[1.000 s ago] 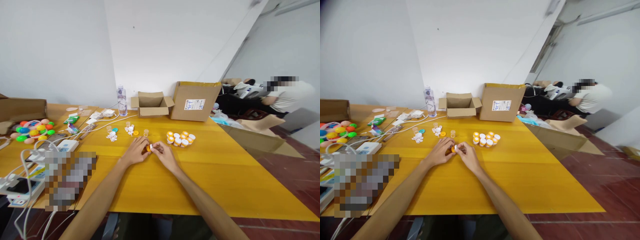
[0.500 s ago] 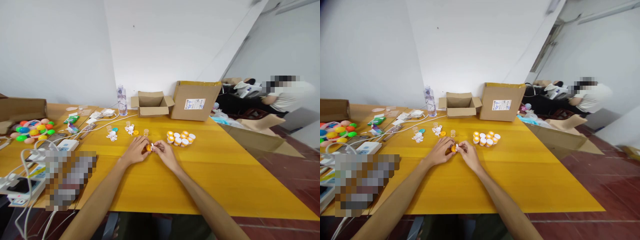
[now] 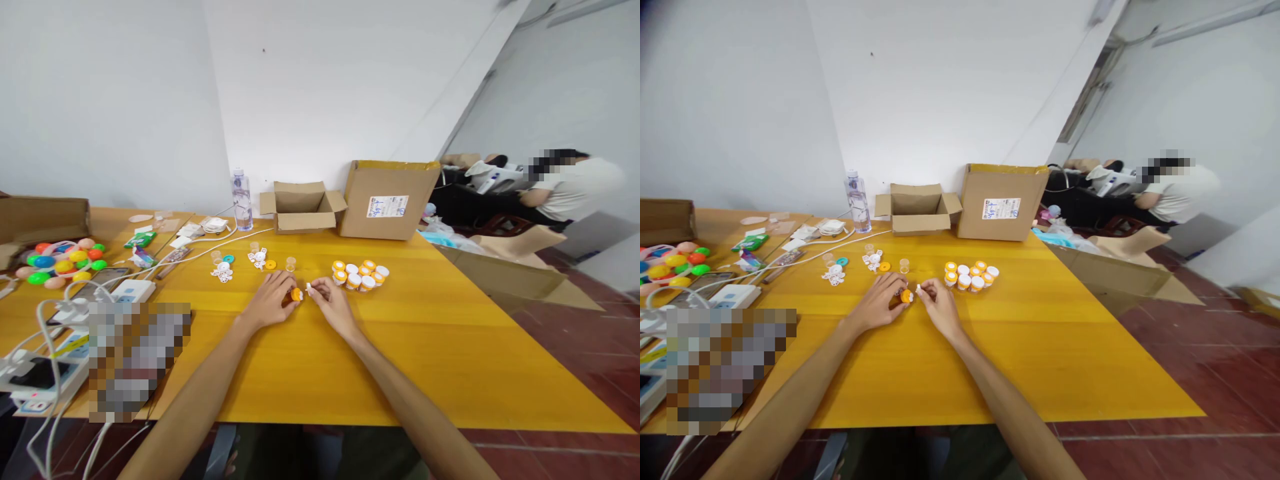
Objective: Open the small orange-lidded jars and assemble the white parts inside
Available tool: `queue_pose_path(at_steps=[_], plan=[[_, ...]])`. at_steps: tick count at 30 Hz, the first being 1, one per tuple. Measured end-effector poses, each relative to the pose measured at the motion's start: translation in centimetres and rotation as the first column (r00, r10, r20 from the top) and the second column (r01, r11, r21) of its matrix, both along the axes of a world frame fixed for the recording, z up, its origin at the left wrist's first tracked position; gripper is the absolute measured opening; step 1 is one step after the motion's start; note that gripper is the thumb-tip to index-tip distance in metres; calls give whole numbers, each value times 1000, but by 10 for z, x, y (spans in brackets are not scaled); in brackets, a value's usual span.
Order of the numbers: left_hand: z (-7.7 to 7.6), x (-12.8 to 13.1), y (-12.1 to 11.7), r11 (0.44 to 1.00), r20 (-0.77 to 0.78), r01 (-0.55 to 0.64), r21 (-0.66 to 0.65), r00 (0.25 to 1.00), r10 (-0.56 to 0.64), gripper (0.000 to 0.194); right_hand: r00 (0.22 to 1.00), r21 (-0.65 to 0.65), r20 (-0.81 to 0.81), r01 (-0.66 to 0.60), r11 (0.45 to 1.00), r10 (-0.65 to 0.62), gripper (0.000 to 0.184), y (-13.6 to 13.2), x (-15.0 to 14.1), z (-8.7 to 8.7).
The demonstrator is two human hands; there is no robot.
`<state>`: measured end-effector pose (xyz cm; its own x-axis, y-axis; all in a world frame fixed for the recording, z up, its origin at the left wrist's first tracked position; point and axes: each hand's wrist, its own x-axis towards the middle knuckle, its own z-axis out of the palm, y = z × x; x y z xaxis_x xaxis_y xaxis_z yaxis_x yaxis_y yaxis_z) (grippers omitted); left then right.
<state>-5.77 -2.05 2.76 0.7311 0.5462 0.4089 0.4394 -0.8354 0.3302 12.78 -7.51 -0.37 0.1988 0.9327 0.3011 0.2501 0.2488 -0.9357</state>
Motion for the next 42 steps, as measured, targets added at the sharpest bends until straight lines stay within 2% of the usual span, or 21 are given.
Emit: queue_pose_path(at_steps=[7,14,24,32,42], plan=[[-2,0,2,1000,23,6,22,1000,-6,17,998,-46,-50,-49,998,47,28,3,7,-5],[-4,0,2,999,22,-3,33,1000,2,17,992,-55,-1,-127,990,127,23,3,11,-2],[-4,1,4,999,45,-22,31,999,21,17,990,-66,64,-125,990,130,19,-1,11,4],[-5,2,3,999,41,-34,19,999,33,21,990,-31,87,-109,994,112,13,1,10,1],[-5,2,3,999,36,-42,31,999,41,16,981,-28,163,-104,994,107,11,0,9,1]])
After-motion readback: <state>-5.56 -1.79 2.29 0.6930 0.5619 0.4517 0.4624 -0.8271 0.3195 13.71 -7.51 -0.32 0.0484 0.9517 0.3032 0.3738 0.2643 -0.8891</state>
